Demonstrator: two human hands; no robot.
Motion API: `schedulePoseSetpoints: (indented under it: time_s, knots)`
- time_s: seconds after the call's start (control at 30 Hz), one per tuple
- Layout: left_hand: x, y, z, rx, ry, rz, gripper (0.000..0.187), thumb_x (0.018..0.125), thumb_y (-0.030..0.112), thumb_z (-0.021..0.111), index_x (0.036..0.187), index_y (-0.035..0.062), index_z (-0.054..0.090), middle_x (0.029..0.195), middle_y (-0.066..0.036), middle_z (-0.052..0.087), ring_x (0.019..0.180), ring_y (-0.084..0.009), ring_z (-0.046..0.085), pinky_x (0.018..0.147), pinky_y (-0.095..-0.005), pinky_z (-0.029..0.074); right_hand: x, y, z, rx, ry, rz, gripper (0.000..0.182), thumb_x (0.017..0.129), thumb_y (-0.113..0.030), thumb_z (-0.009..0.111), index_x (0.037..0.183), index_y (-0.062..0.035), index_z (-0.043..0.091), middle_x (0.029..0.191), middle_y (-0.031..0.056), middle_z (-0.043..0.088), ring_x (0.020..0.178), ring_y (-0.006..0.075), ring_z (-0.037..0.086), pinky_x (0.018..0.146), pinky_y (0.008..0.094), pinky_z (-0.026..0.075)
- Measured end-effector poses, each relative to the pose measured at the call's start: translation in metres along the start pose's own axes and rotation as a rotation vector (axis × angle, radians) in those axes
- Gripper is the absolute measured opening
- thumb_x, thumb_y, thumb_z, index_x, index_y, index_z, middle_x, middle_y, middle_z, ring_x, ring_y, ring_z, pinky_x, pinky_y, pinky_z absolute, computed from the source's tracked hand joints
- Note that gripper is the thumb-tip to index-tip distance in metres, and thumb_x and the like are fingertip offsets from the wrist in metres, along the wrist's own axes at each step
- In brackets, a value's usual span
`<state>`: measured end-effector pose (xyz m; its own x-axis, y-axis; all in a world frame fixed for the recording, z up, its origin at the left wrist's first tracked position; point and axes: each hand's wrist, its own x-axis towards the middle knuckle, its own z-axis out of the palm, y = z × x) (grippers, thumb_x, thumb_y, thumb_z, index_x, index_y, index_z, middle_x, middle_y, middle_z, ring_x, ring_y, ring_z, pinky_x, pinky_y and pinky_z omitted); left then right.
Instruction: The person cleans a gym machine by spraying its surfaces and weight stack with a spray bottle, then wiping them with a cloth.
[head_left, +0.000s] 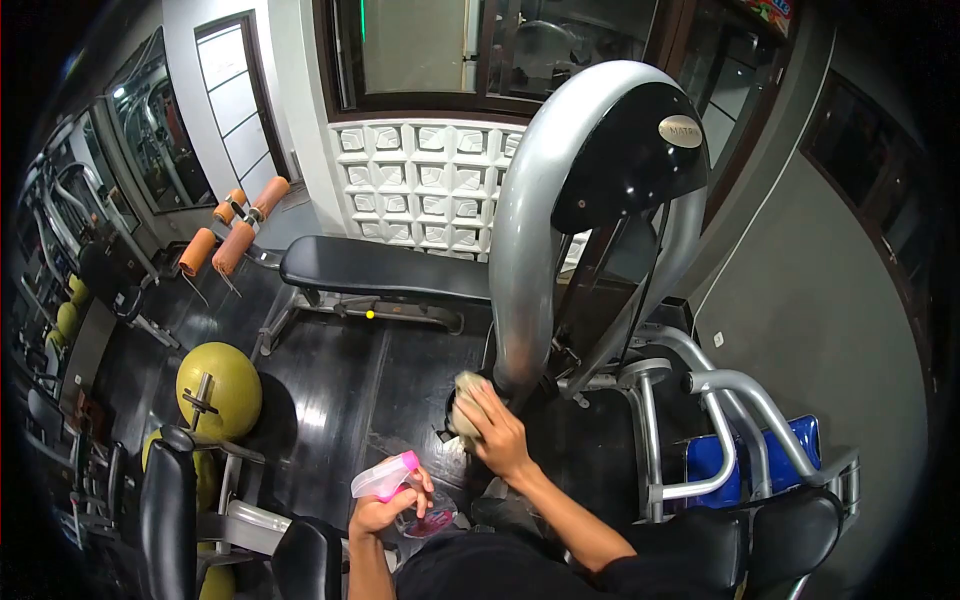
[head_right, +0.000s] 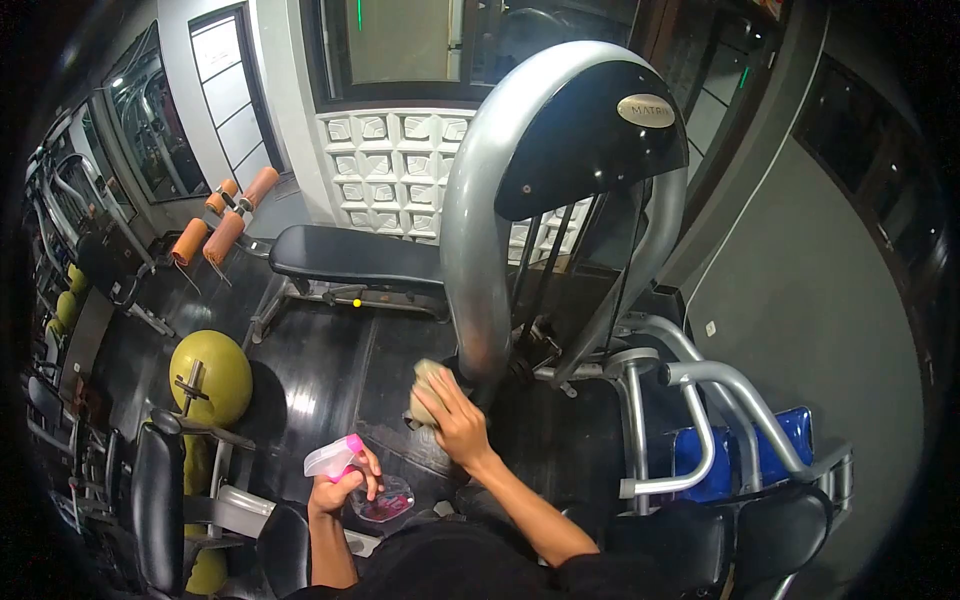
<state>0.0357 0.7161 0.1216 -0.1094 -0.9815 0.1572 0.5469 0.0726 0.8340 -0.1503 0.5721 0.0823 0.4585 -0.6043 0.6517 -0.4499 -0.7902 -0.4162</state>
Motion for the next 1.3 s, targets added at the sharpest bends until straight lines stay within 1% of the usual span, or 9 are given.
schedulePoseSetpoints:
  time_s: [0.1, 0.17, 0.43, 0.6, 0.7, 0.9, 1.07, 1.17, 1.3]
  knots:
    - [-0.011, 0.0, 0.0, 0.005, 0.006, -0.011, 0.024, 0.084, 0.005, 0.061, 0.104, 0.0004, 0.049, 0.094, -0.019, 0.056, 0.063, -0.021, 0.06, 0.069, -0.0361, 0.052, 0.047, 0.01, 0.019, -0.234, -0.051, -0.066, 0.048, 0.065, 0.001, 0.062, 0.112, -0.0076, 0.059, 0.122, 0.0131, 0.054, 0.117, 0.0336, 0.051, 0.09, 0.036, 0.049]
    - [-0.017, 0.0, 0.0, 0.008, 0.007, -0.013, 0.023, 0.085, 0.005, 0.061, 0.104, 0.0006, 0.049, 0.094, -0.019, 0.056, 0.064, -0.0209, 0.06, 0.07, -0.036, 0.052, 0.041, 0.038, 0.043, -0.366, -0.312, 0.052, 0.042, 0.071, -0.001, 0.059, 0.113, -0.0052, 0.056, 0.114, 0.0159, 0.055, 0.112, 0.0327, 0.054, 0.092, 0.0369, 0.047]
    - [-0.04, 0.0, -0.002, 0.019, -0.008, -0.045, 0.024, 0.085, 0.007, 0.062, 0.105, 0.0008, 0.049, 0.095, -0.018, 0.056, 0.064, -0.0199, 0.06, 0.07, -0.0355, 0.052, -0.005, 0.019, 0.023, -0.514, -0.217, -0.002, 0.041, 0.073, -0.01, 0.061, 0.113, -0.0042, 0.055, 0.123, 0.0218, 0.052, 0.111, 0.0326, 0.054, 0.095, 0.0363, 0.044]
    - [-0.044, 0.004, 0.006, 0.032, -0.002, -0.118, 0.022, 0.085, 0.006, 0.062, 0.102, -0.0017, 0.051, 0.094, -0.019, 0.057, 0.065, -0.0199, 0.06, 0.068, -0.0337, 0.052, -0.016, 0.014, -0.022, -0.003, -0.323, 0.35, 0.048, 0.074, 0.001, 0.057, 0.122, -0.0075, 0.052, 0.13, 0.0172, 0.049, 0.12, 0.0324, 0.048, 0.097, 0.0382, 0.043]
    - [-0.044, 0.005, 0.011, 0.029, -0.005, -0.123, 0.021, 0.084, 0.005, 0.062, 0.1, -0.0038, 0.052, 0.093, -0.019, 0.058, 0.064, -0.0197, 0.061, 0.067, -0.0326, 0.052, 0.011, 0.006, -0.057, 0.28, -0.183, 0.412, 0.048, 0.075, 0.0, 0.056, 0.123, -0.0057, 0.052, 0.127, 0.0174, 0.052, 0.12, 0.0332, 0.048, 0.099, 0.0386, 0.042]
    - [-0.043, 0.008, 0.016, 0.05, -0.028, -0.136, 0.019, 0.083, 0.002, 0.061, 0.099, -0.0039, 0.053, 0.092, -0.02, 0.059, 0.064, -0.0192, 0.062, 0.065, -0.0313, 0.053, 0.095, -0.007, -0.086, -0.129, 0.453, -0.025, 0.061, 0.064, 0.009, 0.062, 0.122, -0.0104, 0.057, 0.138, 0.0175, 0.042, 0.122, 0.0387, 0.046, 0.1, 0.0395, 0.042]
    - [-0.043, 0.004, 0.02, 0.05, -0.016, -0.129, 0.018, 0.084, 0.002, 0.061, 0.099, -0.0043, 0.053, 0.093, -0.02, 0.059, 0.064, -0.0194, 0.062, 0.066, -0.0317, 0.053, 0.082, 0.032, -0.038, -0.433, 0.399, -0.14, 0.047, 0.075, 0.003, 0.056, 0.115, -0.0197, 0.064, 0.131, 0.0187, 0.049, 0.118, 0.0356, 0.049, 0.1, 0.0463, 0.041]
    - [-0.045, -0.004, 0.019, -0.009, -0.029, -0.115, 0.02, 0.085, 0.004, 0.06, 0.101, -0.0028, 0.052, 0.094, -0.02, 0.057, 0.064, -0.0193, 0.061, 0.069, -0.0337, 0.053, 0.038, 0.038, -0.025, -0.363, 0.328, -0.055, 0.051, 0.072, 0.006, 0.057, 0.116, -0.0167, 0.063, 0.132, 0.0227, 0.045, 0.117, 0.0406, 0.049, 0.1, 0.0473, 0.04]
    - [-0.045, -0.015, 0.02, -0.007, -0.046, -0.137, 0.023, 0.086, 0.006, 0.06, 0.107, 0.0011, 0.049, 0.096, -0.019, 0.055, 0.065, -0.019, 0.06, 0.072, -0.0359, 0.052, -0.049, 0.061, 0.028, 0.0, 0.388, 0.526, 0.066, 0.077, 0.005, 0.055, 0.137, -0.0163, 0.039, 0.131, 0.0246, 0.046, 0.118, 0.0416, 0.048, 0.096, 0.0411, 0.043]
